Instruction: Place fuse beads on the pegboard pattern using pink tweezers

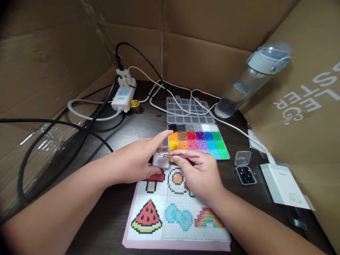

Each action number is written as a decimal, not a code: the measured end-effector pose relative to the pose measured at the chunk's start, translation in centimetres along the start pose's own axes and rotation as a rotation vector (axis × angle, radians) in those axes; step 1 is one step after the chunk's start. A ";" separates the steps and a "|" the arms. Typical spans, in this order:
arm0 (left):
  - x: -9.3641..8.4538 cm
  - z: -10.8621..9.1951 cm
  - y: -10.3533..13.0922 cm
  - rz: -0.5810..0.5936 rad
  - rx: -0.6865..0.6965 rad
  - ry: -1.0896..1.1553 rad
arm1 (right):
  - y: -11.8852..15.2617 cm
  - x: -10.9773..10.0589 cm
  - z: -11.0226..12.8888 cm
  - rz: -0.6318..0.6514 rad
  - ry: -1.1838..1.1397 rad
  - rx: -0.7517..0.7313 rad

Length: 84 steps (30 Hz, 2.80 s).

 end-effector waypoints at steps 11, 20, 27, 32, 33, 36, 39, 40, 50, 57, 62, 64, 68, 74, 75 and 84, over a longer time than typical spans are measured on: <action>0.0 0.0 0.1 0.012 -0.020 0.011 | -0.1 0.2 -0.1 0.027 0.005 -0.020; -0.1 0.0 0.1 0.008 -0.017 0.025 | 0.1 0.1 0.2 0.032 0.004 -0.029; 0.1 0.2 0.0 0.015 -0.017 0.018 | 0.1 -0.1 0.2 0.024 0.004 -0.017; 0.1 0.1 0.0 0.007 -0.013 0.022 | 0.1 -0.3 -0.1 0.019 0.004 -0.008; 0.1 0.1 0.0 0.007 -0.013 0.022 | 0.1 -0.3 -0.1 0.017 0.004 -0.009; 0.0 0.0 0.0 0.006 -0.020 0.017 | 0.1 -0.3 0.0 0.019 0.011 -0.014; 0.0 0.0 0.1 0.010 -0.024 0.004 | 0.1 -0.2 0.1 0.025 0.021 -0.020; 0.0 0.0 0.1 0.012 -0.026 0.000 | 0.1 -0.2 0.2 0.027 0.016 -0.019; -0.1 0.0 0.0 -0.001 -0.006 0.012 | -0.1 0.4 0.0 0.026 -0.041 0.002; 0.1 0.1 0.0 -0.010 0.000 -0.005 | -0.1 0.7 -0.1 0.048 -0.074 0.001; 0.1 0.0 0.0 -0.015 0.003 -0.018 | 0.0 0.6 -0.3 0.042 -0.066 -0.006; 0.0 0.0 0.0 -0.014 0.003 -0.018 | 0.0 0.5 -0.2 0.041 -0.065 -0.011; 0.0 0.1 0.1 -0.008 -0.001 -0.007 | 0.0 0.4 -0.1 0.037 -0.060 -0.025; 0.1 0.1 0.1 -0.011 -0.003 0.010 | -0.1 0.5 -0.2 0.034 -0.050 -0.029; 0.1 0.1 0.0 -0.010 -0.008 0.004 | -0.1 0.5 -0.2 0.035 -0.048 -0.027; 0.0 0.1 -0.1 0.003 -0.022 0.004 | -0.1 0.5 -0.1 0.054 -0.039 -0.034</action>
Point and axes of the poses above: each hand's wrist, its own y-axis away from the middle knuckle, its own x-axis out of the palm, z = x × y, the point moved 7 cm from there along -y, towards the middle knuckle, and after that the axes turned 1 degree about -y, right-handed, at the moved point
